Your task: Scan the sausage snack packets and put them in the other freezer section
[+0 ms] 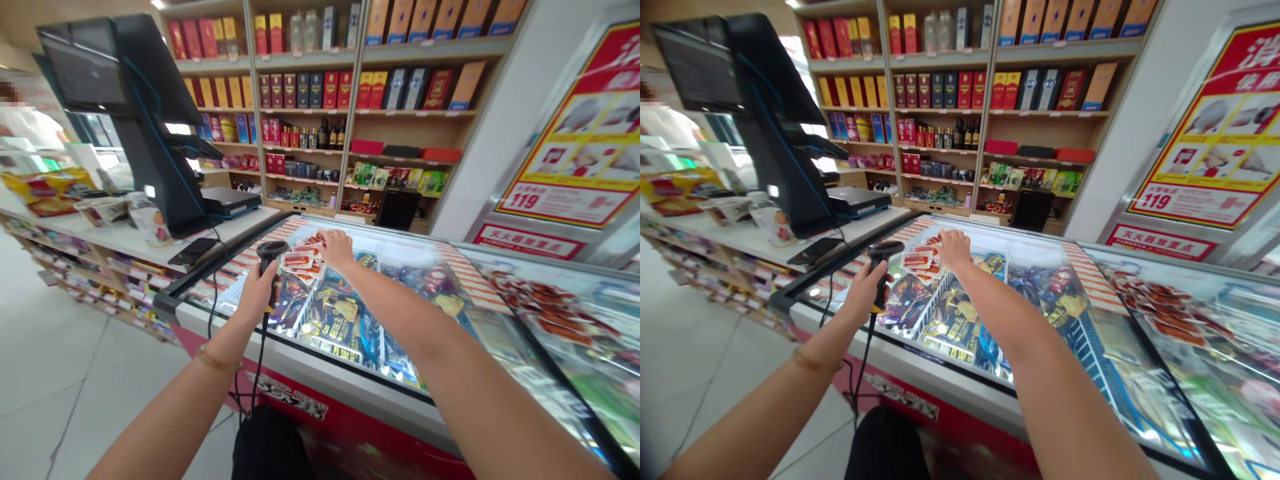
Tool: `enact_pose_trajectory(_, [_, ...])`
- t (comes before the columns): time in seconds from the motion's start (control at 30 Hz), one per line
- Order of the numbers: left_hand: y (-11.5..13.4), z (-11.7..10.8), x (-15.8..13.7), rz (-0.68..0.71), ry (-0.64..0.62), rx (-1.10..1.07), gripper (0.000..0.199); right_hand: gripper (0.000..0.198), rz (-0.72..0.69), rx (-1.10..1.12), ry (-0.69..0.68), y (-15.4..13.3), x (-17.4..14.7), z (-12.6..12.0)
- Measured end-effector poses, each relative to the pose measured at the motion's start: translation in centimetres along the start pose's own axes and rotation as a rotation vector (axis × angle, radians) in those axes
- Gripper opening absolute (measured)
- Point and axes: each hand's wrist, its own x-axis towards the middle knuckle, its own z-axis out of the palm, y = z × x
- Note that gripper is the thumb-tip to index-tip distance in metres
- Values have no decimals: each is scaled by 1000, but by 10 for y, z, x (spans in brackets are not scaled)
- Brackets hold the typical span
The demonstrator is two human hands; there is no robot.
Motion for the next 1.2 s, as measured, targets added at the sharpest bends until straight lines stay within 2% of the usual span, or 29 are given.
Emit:
enact_pose_trajectory(0.13, [-8, 43, -4, -22, -68, -56, 45, 37, -22, -8, 98, 42, -30, -27])
enact_pose_trajectory(0.2, [-12, 69, -9, -34, -134, -85, 45, 38, -16, -36, 131, 77, -56, -43])
enact_pose_trajectory(0.3, [-14, 115, -20, -54, -250, -107, 45, 37, 58, -114, 151, 146, -108, -69])
enact_pose_trajectory(0.4, [-15, 164, -34, -90, -352, -133, 44, 36, 232, -223, 164, 224, -169, -98])
enact_pose_trajectory(0.5, [-21, 208, -48, -137, -447, -163, 45, 37, 469, -340, 166, 294, -228, -132])
enact_pose_trajectory(0.6, [-34, 239, -60, -158, -529, -194, 48, 39, 651, -408, 141, 348, -275, -165])
enact_pose_trajectory(0.73, [-49, 248, -69, -214, -582, -174, 51, 43, 798, -426, 142, 395, -310, -191])
enact_pose_trajectory(0.87, [-52, 240, -71, -223, -584, -119, 52, 47, 794, -385, 84, 426, -318, -191])
enact_pose_trajectory(1.0, [-55, 236, -66, -198, -566, -100, 51, 50, 789, -357, 17, 437, -311, -187])
enact_pose_trajectory(1.13, [-63, 239, -60, -201, -574, -84, 52, 50, 788, -428, 159, 438, -289, -192])
enact_pose_trajectory(1.2, [-65, 239, -60, -198, -587, -79, 52, 49, 774, -456, 188, 439, -272, -196])
